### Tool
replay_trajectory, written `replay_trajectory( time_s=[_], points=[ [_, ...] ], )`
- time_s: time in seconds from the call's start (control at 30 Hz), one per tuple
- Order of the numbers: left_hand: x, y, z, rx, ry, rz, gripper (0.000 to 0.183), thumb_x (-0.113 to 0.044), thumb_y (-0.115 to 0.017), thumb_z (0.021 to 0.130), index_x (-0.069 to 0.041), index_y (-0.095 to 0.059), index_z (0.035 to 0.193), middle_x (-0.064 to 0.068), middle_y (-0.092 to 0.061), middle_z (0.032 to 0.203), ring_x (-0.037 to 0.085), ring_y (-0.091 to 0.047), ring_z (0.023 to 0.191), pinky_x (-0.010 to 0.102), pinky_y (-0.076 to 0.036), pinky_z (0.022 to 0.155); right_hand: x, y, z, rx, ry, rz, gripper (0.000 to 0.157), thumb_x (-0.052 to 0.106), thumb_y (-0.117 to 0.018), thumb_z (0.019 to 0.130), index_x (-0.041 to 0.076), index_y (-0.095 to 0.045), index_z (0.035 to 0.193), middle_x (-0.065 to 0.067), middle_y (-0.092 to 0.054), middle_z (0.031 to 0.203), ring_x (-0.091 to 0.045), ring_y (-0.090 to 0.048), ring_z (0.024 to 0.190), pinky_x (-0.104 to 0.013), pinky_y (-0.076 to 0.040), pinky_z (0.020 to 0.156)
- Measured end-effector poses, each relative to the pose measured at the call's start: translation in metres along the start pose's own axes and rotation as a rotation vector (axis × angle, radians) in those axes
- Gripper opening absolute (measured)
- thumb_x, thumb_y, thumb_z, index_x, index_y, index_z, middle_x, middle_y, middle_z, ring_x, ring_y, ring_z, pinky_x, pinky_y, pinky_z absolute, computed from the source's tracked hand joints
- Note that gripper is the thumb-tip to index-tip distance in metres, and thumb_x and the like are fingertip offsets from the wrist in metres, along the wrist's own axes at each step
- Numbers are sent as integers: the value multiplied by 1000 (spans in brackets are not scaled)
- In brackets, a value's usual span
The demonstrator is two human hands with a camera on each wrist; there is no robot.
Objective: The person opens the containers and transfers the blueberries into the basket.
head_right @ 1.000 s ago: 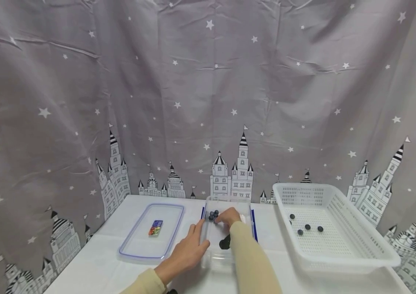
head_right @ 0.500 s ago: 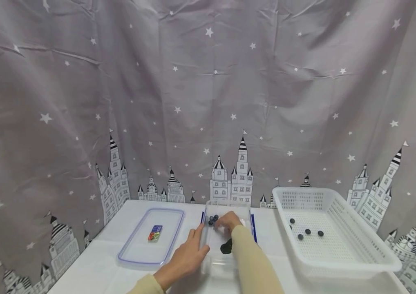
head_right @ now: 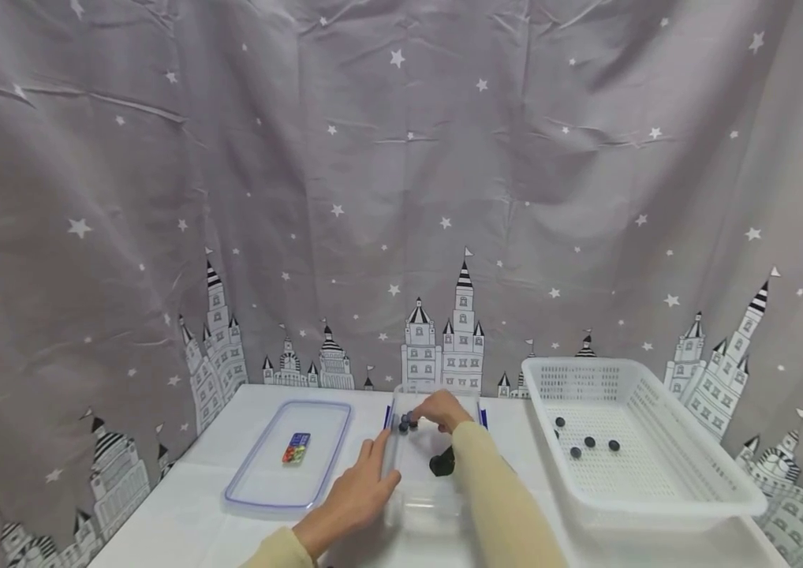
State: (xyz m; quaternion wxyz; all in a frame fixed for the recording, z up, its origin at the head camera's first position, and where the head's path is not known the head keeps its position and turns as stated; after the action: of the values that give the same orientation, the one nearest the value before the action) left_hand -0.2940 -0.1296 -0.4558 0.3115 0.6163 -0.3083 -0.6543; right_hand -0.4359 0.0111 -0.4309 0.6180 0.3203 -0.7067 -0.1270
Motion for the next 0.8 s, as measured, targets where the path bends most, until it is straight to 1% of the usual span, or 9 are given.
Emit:
replay_trajectory(
  time_s=[0.1,0.17,0.23,0.33,0.4,0.47,0.63,0.7,0.8],
  points=[
    [0,0,-1,14,9,-2,76,-37,-55,93,-12,-26,159,17,-44,136,22,-51,67,39,-41,57,3,8,-3,1,19,12,29,19,-76,84,3,-77,108,-2,-59,91,-8,-29,50,-23,-33,53],
    [1,0,-2,17,14,1,76,-36,-56,93,-12,-27,159,17,-44,136,22,-51,66,39,-40,55,4,15,-4,1,37,31,29,18,-76,84,3,-77,109,-4,-61,95,-9,-29,50,-23,-34,52],
    [1,1,-3,19,17,-1,76,-36,-56,94,-12,-26,159,18,-44,137,22,-52,65,38,-40,54,5,24,-5,7,50,59,31,18,-75,85,2,-76,111,-3,-59,91,-9,-29,51,-23,-34,53],
    [2,2,-2,15,22,-6,76,-36,-56,94,-13,-26,159,19,-43,140,22,-52,66,38,-41,55,5,37,-5,18,68,98,34,18,-74,86,1,-74,115,-1,-48,75,-9,-28,51,-23,-33,53],
    [1,2,-2,11,25,-6,76,-36,-56,93,-13,-26,159,19,-43,140,22,-52,67,39,-41,55,5,46,-6,29,70,114,37,18,-74,86,1,-72,119,1,-45,73,-9,-28,51,-24,-34,53],
    [2,1,-2,5,23,-6,76,-36,-56,92,-13,-27,159,19,-44,139,22,-52,67,39,-41,55,4,55,-8,34,74,122,40,19,-74,86,1,-71,122,0,-52,77,-9,-28,51,-24,-35,54],
    [3,-3,-4,-13,4,-6,76,-35,-56,92,-11,-29,158,17,-46,134,22,-50,64,39,-38,52,2,78,-13,49,101,148,40,17,-72,88,-1,-69,124,1,-54,79,-10,-29,53,-24,-35,55],
    [3,-3,-2,-23,-10,1,75,-35,-55,92,-11,-28,158,16,-46,132,21,-49,63,38,-38,52,2,91,-14,42,114,151,39,16,-71,89,-2,-69,123,4,-46,71,-10,-30,53,-24,-34,55],
    [2,-2,0,-37,-33,8,74,-36,-55,93,-11,-28,158,16,-47,131,21,-49,63,37,-38,52,1,111,-16,25,135,154,42,16,-70,90,-4,-67,126,7,-43,65,-10,-29,53,-25,-34,56]
  ],
)
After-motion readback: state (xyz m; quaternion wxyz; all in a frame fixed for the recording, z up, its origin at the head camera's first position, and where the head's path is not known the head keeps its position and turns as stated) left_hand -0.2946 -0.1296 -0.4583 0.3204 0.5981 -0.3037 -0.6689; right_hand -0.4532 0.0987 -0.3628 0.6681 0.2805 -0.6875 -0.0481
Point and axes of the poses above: each hand's wrist, its own z-axis towards the middle knuckle, its own y-axis out of the back of the hand, x = y × z, the point moved 4 cm from there along z, towards the middle knuckle
